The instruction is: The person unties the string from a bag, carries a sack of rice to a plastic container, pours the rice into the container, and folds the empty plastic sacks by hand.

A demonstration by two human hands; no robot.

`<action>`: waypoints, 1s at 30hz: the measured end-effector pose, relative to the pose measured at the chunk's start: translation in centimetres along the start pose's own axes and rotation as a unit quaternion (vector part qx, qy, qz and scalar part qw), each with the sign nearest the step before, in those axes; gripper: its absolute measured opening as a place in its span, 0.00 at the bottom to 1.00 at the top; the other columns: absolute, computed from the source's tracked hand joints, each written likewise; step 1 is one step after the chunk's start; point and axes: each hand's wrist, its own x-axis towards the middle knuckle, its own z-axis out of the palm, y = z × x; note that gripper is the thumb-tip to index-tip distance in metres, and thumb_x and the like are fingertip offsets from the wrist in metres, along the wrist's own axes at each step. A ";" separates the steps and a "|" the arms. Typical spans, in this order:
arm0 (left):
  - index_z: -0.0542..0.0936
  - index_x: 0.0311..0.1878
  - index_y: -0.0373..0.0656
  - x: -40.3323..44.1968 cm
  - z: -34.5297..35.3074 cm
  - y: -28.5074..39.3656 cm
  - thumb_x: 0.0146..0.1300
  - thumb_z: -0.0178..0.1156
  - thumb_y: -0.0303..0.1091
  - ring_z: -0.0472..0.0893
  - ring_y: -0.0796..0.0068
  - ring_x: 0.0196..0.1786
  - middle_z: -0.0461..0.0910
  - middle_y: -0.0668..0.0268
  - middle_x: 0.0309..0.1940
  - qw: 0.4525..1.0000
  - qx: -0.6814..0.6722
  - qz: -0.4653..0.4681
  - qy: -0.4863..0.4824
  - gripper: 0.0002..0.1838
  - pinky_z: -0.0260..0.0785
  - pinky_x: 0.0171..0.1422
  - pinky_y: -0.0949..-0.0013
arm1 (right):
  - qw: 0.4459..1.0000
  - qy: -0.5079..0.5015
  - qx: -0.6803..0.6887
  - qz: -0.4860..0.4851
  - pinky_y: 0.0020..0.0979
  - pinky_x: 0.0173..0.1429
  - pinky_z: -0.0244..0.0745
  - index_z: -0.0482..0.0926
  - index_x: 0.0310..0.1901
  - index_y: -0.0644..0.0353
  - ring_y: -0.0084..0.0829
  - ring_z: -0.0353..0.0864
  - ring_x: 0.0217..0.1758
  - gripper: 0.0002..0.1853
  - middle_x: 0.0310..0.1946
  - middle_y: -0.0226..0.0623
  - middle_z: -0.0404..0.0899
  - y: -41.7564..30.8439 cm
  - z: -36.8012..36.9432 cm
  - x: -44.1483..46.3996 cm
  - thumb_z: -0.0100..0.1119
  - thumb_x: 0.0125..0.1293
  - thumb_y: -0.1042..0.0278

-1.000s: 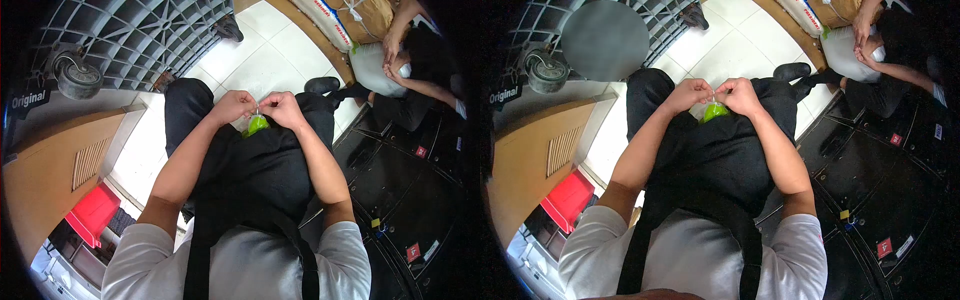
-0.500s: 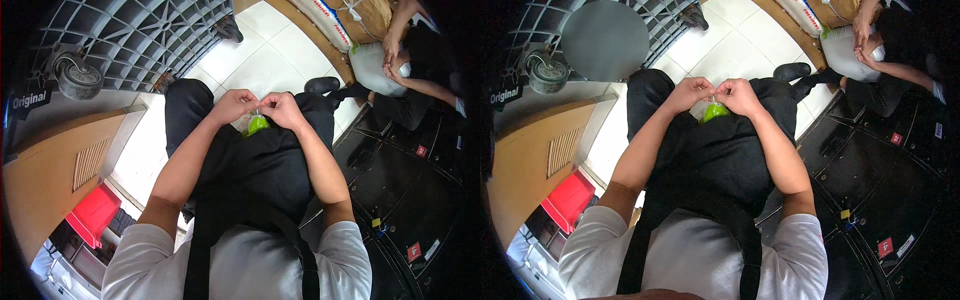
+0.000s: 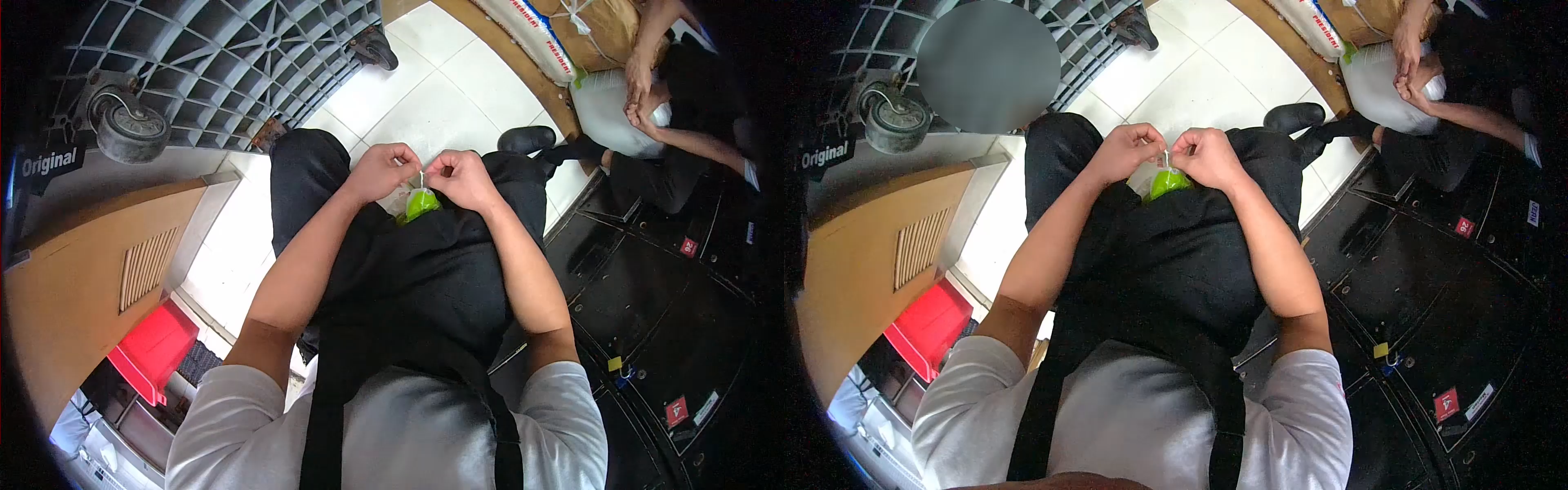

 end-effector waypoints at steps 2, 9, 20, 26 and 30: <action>0.85 0.41 0.38 0.0 0.0 0.0 0.64 0.64 0.34 0.79 0.82 0.29 0.84 0.69 0.31 1.000 0.001 -0.001 0.001 0.09 0.74 0.37 0.73 | 1.000 0.007 0.013 0.006 0.27 0.37 0.78 0.86 0.32 0.66 0.23 0.82 0.28 0.06 0.25 0.35 0.85 -0.1 -0.1 0.0 0.68 0.55 0.73; 0.83 0.42 0.37 0.0 -0.1 0.3 0.69 0.64 0.33 0.80 0.83 0.35 0.83 0.71 0.33 0.999 -0.018 -0.028 -0.018 0.08 0.73 0.44 0.74 | 1.000 0.019 0.010 -0.008 0.26 0.36 0.77 0.85 0.31 0.64 0.22 0.80 0.27 0.05 0.24 0.34 0.84 0.2 -0.2 0.1 0.67 0.53 0.73; 0.80 0.42 0.36 0.3 0.0 -0.8 0.70 0.61 0.33 0.80 0.79 0.34 0.83 0.66 0.36 0.998 -0.056 -0.025 -0.019 0.08 0.75 0.42 0.73 | 0.998 0.057 -0.014 0.016 0.27 0.35 0.75 0.83 0.27 0.64 0.21 0.78 0.25 0.03 0.23 0.32 0.82 0.3 -0.8 0.2 0.66 0.50 0.74; 0.75 0.43 0.36 0.2 0.1 -0.4 0.73 0.54 0.32 0.80 0.77 0.32 0.84 0.62 0.36 0.995 -0.085 -0.031 -0.033 0.08 0.75 0.41 0.72 | 0.989 0.039 0.130 0.050 0.26 0.37 0.74 0.80 0.23 0.63 0.23 0.78 0.27 0.03 0.26 0.32 0.83 1.4 -1.5 0.6 0.62 0.51 0.76; 0.74 0.44 0.38 -0.1 0.0 0.2 0.75 0.53 0.32 0.82 0.74 0.39 0.83 0.61 0.40 0.993 -0.097 -0.047 -0.050 0.07 0.76 0.44 0.71 | 0.949 -0.020 0.310 0.047 0.27 0.38 0.77 0.79 0.27 0.62 0.25 0.78 0.27 0.03 0.29 0.35 0.84 -0.6 -2.0 0.1 0.57 0.56 0.76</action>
